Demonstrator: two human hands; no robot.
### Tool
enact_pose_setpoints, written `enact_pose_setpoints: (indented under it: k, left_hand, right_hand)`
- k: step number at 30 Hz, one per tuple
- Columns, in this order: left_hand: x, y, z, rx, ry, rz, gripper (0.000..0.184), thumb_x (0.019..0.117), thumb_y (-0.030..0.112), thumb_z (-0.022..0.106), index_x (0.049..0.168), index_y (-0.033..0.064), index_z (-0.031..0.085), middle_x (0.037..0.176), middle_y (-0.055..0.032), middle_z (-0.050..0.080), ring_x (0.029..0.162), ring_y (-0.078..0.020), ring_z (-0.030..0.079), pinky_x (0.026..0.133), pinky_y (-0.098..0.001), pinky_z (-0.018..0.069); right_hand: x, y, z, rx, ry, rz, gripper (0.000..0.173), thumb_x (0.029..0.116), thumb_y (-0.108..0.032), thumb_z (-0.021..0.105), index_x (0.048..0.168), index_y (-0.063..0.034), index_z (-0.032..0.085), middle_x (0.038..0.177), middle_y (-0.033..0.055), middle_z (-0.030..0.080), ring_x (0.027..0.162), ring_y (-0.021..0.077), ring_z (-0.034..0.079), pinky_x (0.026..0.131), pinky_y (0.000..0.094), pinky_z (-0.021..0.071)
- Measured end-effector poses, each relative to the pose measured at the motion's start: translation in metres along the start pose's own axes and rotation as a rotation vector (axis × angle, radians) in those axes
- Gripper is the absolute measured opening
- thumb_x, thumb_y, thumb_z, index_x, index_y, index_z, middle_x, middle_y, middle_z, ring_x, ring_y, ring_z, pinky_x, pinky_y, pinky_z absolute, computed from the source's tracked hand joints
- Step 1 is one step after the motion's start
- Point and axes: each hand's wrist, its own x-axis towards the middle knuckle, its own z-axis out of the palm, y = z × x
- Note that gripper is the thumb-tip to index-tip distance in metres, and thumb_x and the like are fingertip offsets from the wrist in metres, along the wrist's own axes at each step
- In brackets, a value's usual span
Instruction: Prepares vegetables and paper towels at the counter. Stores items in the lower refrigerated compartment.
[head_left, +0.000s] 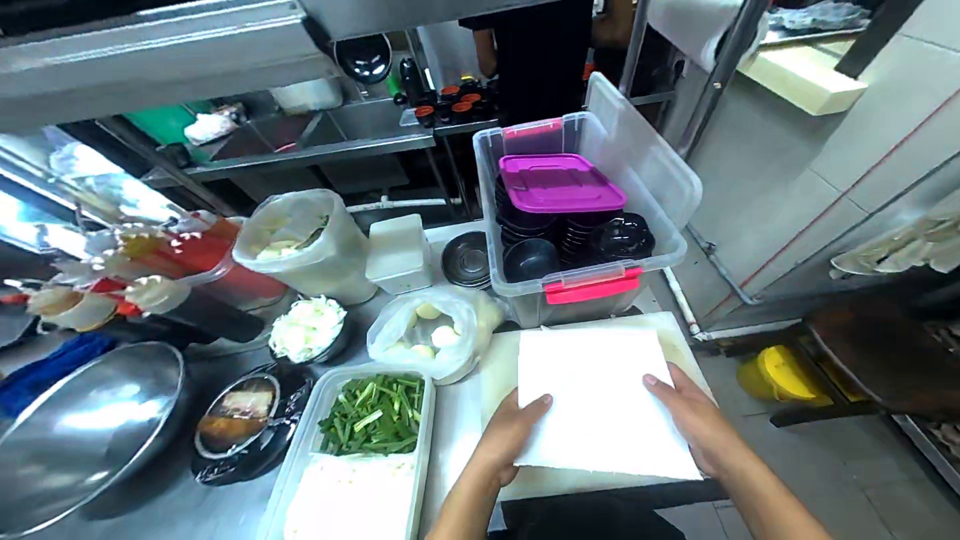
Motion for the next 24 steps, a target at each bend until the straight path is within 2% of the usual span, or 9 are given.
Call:
enact_pose_setpoints:
  k: [2,5,9,13,15,16,19,22,24]
  left_hand:
    - [0.0,-0.018,-0.01,0.006,0.028,-0.052,0.05,0.1028,0.025,0.064,0.145,0.0046,0.046,0.115,-0.0177,0.072,0.099,-0.0294,0.075,0.086,-0.0459,0.0642]
    - [-0.002,-0.043,-0.029,-0.04,0.036,-0.159,0.058,0.102,0.028,0.064,0.151,0.0104,0.038,0.119,-0.017,0.071,0.104,-0.0297,0.073,0.087,-0.0476,0.0631]
    - [-0.018,-0.063,-0.045,-0.177,0.048,-0.268,0.063,0.1011,0.027,0.064,0.154,0.0157,0.032,0.122,-0.0186,0.069,0.107,-0.0339,0.072,0.088,-0.0523,0.0621]
    - [-0.039,-0.061,-0.053,-0.322,0.043,-0.352,0.069,0.1001,0.023,0.066,0.157,0.0241,0.027,0.127,-0.0232,0.066,0.106,-0.0432,0.07,0.082,-0.0601,0.0617]
    - [-0.046,-0.061,-0.055,-0.393,0.074,-0.38,0.07,0.0996,0.02,0.067,0.157,0.0278,0.027,0.127,-0.0245,0.064,0.099,-0.0434,0.072,0.074,-0.0562,0.0633]
    - [-0.049,-0.062,-0.056,-0.414,0.083,-0.39,0.07,0.0992,0.018,0.067,0.157,0.0279,0.028,0.126,-0.0246,0.064,0.096,-0.0422,0.072,0.07,-0.053,0.0639]
    - [-0.057,-0.063,-0.059,-0.365,0.055,-0.434,0.07,0.0988,0.013,0.067,0.155,0.0242,0.027,0.117,-0.0242,0.067,0.087,-0.0367,0.074,0.063,-0.0438,0.0637]
    - [-0.064,-0.061,-0.065,-0.247,0.001,-0.442,0.065,0.0984,0.011,0.066,0.152,0.0194,0.03,0.103,-0.022,0.069,0.073,-0.0297,0.072,0.057,-0.0365,0.0611]
    - [-0.071,-0.055,-0.072,-0.176,-0.03,-0.416,0.066,0.0965,0.009,0.068,0.151,0.02,0.032,0.106,-0.0206,0.069,0.074,-0.0294,0.072,0.057,-0.0376,0.0612]
  right_hand:
    - [0.001,0.012,0.007,0.013,-0.048,0.122,0.053,0.1008,-0.027,0.064,0.148,-0.0123,0.045,0.126,0.0108,0.069,0.108,0.0219,0.072,0.088,0.041,0.0637]
    - [0.004,0.032,0.015,0.11,-0.078,0.261,0.045,0.1014,-0.02,0.064,0.141,-0.0069,0.05,0.117,0.0165,0.072,0.1,0.0283,0.074,0.083,0.0458,0.0646]
    - [-0.01,0.051,0.022,0.224,-0.068,0.412,0.04,0.1023,-0.019,0.061,0.139,-0.0029,0.053,0.115,0.0189,0.072,0.101,0.0299,0.074,0.085,0.0482,0.0635]
    - [-0.038,0.064,0.019,0.397,-0.114,0.551,0.034,0.1055,-0.02,0.055,0.136,-0.0057,0.054,0.113,0.0188,0.072,0.1,0.0296,0.074,0.084,0.0483,0.0631]
    - [-0.05,0.071,0.016,0.411,-0.168,0.624,0.034,0.1063,-0.023,0.052,0.137,-0.0089,0.051,0.113,0.0187,0.072,0.097,0.0301,0.074,0.079,0.0477,0.0635]
    - [-0.056,0.073,0.017,0.375,-0.169,0.662,0.035,0.1056,-0.024,0.053,0.138,-0.0121,0.05,0.111,0.0181,0.072,0.091,0.03,0.074,0.069,0.0456,0.0634]
    - [-0.071,0.077,0.029,0.291,-0.119,0.699,0.035,0.1039,-0.018,0.056,0.139,-0.0153,0.052,0.107,0.0176,0.072,0.08,0.0282,0.073,0.056,0.0406,0.0608]
    - [-0.08,0.081,0.043,0.201,-0.092,0.638,0.035,0.1045,-0.016,0.054,0.14,-0.0167,0.052,0.096,0.0169,0.071,0.064,0.023,0.068,0.047,0.0335,0.0546]
    - [-0.09,0.078,0.052,0.165,-0.078,0.514,0.036,0.1043,-0.013,0.052,0.141,-0.0143,0.05,0.095,0.0163,0.072,0.063,0.0214,0.068,0.047,0.0327,0.0549]
